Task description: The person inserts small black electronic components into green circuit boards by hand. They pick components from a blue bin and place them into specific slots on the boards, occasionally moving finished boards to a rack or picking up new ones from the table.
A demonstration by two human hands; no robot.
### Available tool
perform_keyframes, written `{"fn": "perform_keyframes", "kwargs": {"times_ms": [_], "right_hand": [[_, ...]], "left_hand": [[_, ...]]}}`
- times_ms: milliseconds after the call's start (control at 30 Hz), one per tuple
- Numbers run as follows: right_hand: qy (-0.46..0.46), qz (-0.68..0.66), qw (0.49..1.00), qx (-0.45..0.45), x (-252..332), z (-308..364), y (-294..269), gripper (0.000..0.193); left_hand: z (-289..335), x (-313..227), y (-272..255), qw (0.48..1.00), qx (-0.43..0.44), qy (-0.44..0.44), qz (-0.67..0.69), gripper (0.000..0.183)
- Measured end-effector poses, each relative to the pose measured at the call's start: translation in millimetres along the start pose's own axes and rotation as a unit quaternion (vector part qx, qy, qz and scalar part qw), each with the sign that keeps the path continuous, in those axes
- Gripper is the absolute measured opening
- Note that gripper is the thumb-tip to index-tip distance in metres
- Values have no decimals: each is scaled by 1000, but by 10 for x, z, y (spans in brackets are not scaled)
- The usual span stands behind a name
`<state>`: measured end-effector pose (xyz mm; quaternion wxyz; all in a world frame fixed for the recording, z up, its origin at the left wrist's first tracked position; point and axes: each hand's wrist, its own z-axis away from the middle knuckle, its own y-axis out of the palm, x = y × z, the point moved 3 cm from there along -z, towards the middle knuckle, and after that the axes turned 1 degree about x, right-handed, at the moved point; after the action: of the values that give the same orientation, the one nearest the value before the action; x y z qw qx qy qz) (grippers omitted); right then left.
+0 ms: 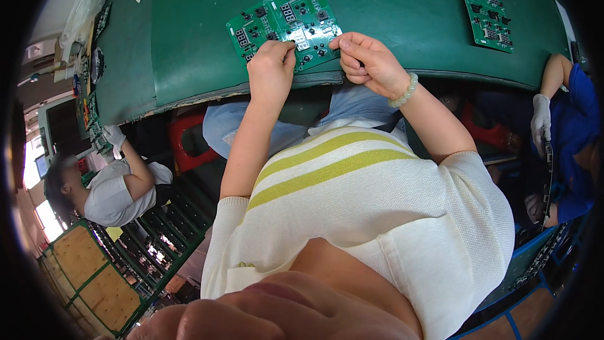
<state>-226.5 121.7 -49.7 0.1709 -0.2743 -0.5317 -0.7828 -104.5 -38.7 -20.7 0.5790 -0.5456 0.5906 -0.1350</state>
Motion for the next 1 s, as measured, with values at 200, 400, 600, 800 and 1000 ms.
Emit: {"fn": "perform_keyframes", "kwargs": {"times_ms": [200,400,600,800,1000], "right_hand": [[-4,-4,1000,-6,9,-17,-5,22],[-22,-7,999,-27,103,49,-100,19],[-119,39,988,-93,541,238,-397,25],[-314,333,827,-327,1299,664,-831,26],[-99,726,330,-596,1690,993,-1413,67]], "left_hand": [[-19,27,49,1000,-12,-8,-19,9],[-23,34,65,999,-13,-22,-40,8],[-43,58,52,999,-3,-39,4,7],[-54,52,80,998,6,-56,-19,6],[15,189,-92,993,-86,-30,72,11]]}}
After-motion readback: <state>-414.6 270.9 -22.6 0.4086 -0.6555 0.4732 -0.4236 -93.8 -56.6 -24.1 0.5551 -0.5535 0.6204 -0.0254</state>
